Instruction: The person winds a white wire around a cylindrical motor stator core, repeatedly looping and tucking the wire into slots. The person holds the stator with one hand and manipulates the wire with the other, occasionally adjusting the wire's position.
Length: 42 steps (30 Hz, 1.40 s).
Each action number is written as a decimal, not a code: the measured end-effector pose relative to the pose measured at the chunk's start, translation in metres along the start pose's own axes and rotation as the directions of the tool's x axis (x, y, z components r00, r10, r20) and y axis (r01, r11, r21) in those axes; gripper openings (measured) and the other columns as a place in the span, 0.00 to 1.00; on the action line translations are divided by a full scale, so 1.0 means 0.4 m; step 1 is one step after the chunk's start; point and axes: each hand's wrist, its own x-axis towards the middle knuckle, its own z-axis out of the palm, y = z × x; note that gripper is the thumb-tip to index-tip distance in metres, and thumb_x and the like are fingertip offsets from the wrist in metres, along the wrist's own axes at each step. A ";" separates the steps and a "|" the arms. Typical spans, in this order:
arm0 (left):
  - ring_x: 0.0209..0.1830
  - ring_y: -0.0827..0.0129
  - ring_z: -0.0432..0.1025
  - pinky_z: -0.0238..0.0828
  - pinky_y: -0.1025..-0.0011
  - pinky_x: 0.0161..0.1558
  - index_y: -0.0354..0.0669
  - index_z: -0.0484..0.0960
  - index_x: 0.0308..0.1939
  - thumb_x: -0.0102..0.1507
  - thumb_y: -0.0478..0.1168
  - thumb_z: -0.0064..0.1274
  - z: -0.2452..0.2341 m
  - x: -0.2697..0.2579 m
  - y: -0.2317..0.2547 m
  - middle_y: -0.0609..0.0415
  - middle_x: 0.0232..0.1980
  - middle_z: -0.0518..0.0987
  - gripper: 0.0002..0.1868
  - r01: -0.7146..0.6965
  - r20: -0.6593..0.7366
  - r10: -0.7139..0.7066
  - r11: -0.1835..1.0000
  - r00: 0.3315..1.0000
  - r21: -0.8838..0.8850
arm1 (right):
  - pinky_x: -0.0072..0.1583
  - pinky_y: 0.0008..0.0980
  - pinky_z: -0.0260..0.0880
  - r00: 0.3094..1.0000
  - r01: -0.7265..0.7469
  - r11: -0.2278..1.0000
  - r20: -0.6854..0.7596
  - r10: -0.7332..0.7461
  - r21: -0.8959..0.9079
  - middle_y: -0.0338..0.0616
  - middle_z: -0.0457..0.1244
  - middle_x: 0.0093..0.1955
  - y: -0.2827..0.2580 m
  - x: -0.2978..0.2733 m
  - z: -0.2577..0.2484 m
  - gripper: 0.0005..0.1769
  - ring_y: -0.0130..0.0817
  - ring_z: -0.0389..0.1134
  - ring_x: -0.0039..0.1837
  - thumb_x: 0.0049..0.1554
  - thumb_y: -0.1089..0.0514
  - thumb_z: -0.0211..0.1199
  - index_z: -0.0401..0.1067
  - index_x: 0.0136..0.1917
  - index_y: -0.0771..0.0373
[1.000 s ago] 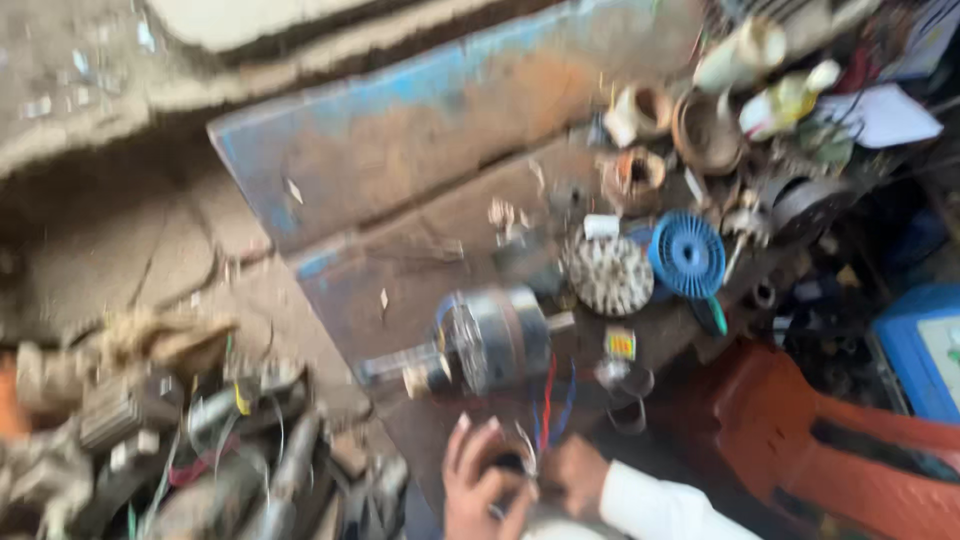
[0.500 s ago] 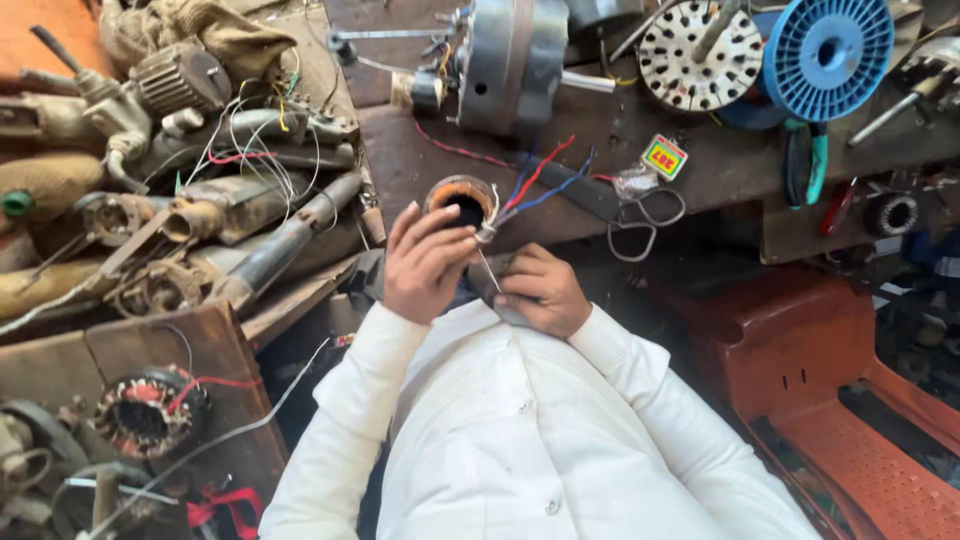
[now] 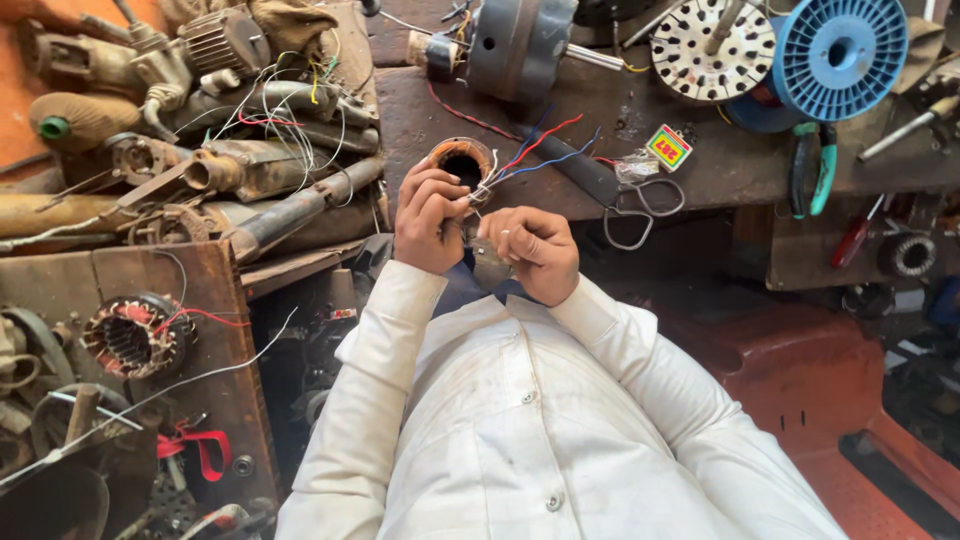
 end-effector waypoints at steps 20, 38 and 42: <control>0.58 0.53 0.76 0.65 0.47 0.72 0.40 0.78 0.36 0.60 0.28 0.62 -0.001 -0.019 -0.002 0.50 0.46 0.83 0.08 -0.061 -0.031 0.060 0.998 0.998 -0.017 | 0.56 0.32 0.63 0.974 0.163 0.806 0.221 -0.041 -0.569 0.46 0.62 0.46 -0.014 -0.053 0.076 0.10 0.37 0.63 0.51 0.65 0.59 0.61 0.72 0.43 0.68; 0.55 0.60 0.78 0.60 0.51 0.74 0.42 0.80 0.34 0.60 0.32 0.65 -0.008 -0.019 0.024 0.55 0.45 0.85 0.07 -0.004 -0.023 0.005 0.998 1.000 0.063 | 0.50 0.30 0.70 0.961 -0.218 0.654 -0.043 0.272 -0.725 0.43 0.69 0.41 -0.141 -0.190 -0.002 0.06 0.35 0.69 0.44 0.60 0.62 0.63 0.76 0.45 0.67; 0.61 0.58 0.76 0.60 0.52 0.76 0.40 0.82 0.37 0.61 0.30 0.65 -0.014 -0.015 0.021 0.54 0.50 0.85 0.06 0.042 0.000 -0.042 0.999 0.999 -0.001 | 0.49 0.34 0.68 0.998 -0.056 0.256 -0.058 0.001 -0.965 0.45 0.68 0.41 -0.162 -0.297 -0.090 0.06 0.40 0.69 0.44 0.54 0.60 0.69 0.76 0.41 0.66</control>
